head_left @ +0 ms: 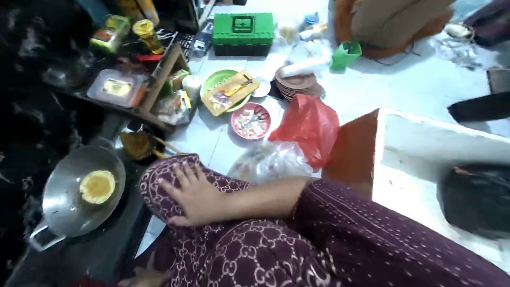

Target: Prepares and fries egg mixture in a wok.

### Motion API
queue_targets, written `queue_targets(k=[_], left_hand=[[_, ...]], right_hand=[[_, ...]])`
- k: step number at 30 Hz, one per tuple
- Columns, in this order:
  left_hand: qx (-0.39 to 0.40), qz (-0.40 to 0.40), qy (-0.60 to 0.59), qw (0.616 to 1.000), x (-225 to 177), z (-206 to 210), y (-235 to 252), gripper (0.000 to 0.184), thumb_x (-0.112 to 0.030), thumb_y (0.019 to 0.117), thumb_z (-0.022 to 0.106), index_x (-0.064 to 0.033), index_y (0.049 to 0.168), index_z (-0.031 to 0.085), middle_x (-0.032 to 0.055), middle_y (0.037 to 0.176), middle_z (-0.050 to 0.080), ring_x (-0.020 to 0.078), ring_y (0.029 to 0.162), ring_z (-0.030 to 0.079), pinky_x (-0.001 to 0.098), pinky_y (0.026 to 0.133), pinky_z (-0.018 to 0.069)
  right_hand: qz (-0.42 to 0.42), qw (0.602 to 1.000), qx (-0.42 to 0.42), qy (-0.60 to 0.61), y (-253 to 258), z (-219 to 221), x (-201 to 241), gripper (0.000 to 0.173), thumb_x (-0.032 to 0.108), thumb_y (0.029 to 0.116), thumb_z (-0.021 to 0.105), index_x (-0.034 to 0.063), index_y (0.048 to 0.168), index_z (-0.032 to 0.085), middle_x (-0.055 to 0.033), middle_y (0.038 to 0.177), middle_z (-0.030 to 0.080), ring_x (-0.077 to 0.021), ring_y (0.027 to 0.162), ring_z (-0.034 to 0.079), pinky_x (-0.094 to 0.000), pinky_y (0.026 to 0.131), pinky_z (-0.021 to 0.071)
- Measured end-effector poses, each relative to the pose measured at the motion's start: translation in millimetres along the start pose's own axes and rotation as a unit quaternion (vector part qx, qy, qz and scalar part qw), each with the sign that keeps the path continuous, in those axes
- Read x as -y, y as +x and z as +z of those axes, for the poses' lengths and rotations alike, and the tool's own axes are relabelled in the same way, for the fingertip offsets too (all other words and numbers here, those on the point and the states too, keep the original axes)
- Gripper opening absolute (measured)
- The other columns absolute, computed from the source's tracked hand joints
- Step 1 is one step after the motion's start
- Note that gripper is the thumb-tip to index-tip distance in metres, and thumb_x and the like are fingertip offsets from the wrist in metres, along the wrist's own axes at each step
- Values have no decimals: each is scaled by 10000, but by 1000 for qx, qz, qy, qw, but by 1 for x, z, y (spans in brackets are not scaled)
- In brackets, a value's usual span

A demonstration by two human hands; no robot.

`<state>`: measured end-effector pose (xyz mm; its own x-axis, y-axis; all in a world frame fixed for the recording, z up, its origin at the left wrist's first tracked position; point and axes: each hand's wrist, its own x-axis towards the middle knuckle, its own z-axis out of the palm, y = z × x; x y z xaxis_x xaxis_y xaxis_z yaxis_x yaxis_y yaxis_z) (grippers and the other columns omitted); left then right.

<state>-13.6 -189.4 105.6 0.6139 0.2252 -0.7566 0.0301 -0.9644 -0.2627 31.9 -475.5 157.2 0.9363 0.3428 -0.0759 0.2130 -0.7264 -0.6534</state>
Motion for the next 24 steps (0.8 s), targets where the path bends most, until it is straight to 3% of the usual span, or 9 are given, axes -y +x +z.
queue_targets(k=[2,4,8,10,13,15,17,20,24], left_hand=[[109,45,30,993,-18,-10,23,874,-446,801,840,-91,1521,495,314,1423,553,549,1338,478,828,1047,286],[162,73,45,983,-49,-32,20,466,-281,879,768,49,1198,688,261,1187,691,418,1155,639,657,986,462],[-85,121,-300,942,-94,-61,-82,288,-32,1050,455,168,1209,588,304,1210,645,355,1145,629,473,1019,484],[-78,96,-423,898,-99,-63,-86,308,-49,1063,398,154,1225,564,264,1222,627,282,1113,600,393,1014,455],[-32,21,-444,895,-87,-45,-60,243,9,1046,427,151,1191,561,274,1183,612,279,1080,590,414,981,469],[63,2,-226,972,-73,-31,-15,269,-26,1023,542,137,1230,597,282,1283,619,333,1232,584,463,1080,436],[125,16,-74,989,-63,-18,16,357,-136,1003,627,106,1266,619,287,1332,614,390,1296,565,542,1103,415],[23,72,-136,988,-47,-19,12,418,-221,946,716,78,1232,657,299,1223,665,441,1201,614,632,1035,448],[-218,128,-343,905,6,-38,-22,697,-244,986,666,39,1546,362,342,1451,500,474,1323,527,619,1107,414]], right_hand=[[-9,1000,9,21,5,0,-1,953,580,930,672,237,1677,189,-306,1690,157,-521,1558,157,-746,1207,147],[-20,999,14,39,13,0,-2,943,578,911,703,301,1669,216,-301,1691,160,-533,1551,165,-762,1198,153],[-35,996,62,48,30,-5,1,937,565,887,741,379,1653,236,-297,1701,108,-568,1539,142,-798,1169,149],[-48,994,83,41,36,-5,5,948,546,880,761,390,1651,234,-316,1697,77,-594,1530,122,-820,1147,155],[-65,993,100,16,48,-5,16,966,510,843,812,378,1639,281,-375,1664,99,-636,1499,152,-849,1111,182],[-64,990,126,-14,60,-6,29,963,499,835,821,332,1635,312,-395,1646,117,-643,1489,160,-866,1083,197],[-56,987,143,-41,73,-5,43,919,467,828,836,257,1604,390,-392,1633,165,-639,1480,187,-875,1066,209],[-37,985,155,-59,88,-6,60,793,425,844,831,138,1512,514,-370,1592,283,-614,1453,273,-872,1037,267],[-56,976,207,-35,107,-19,66,619,430,920,751,-32,1312,623,-316,1351,572,-506,1267,544,-775,935,437]])
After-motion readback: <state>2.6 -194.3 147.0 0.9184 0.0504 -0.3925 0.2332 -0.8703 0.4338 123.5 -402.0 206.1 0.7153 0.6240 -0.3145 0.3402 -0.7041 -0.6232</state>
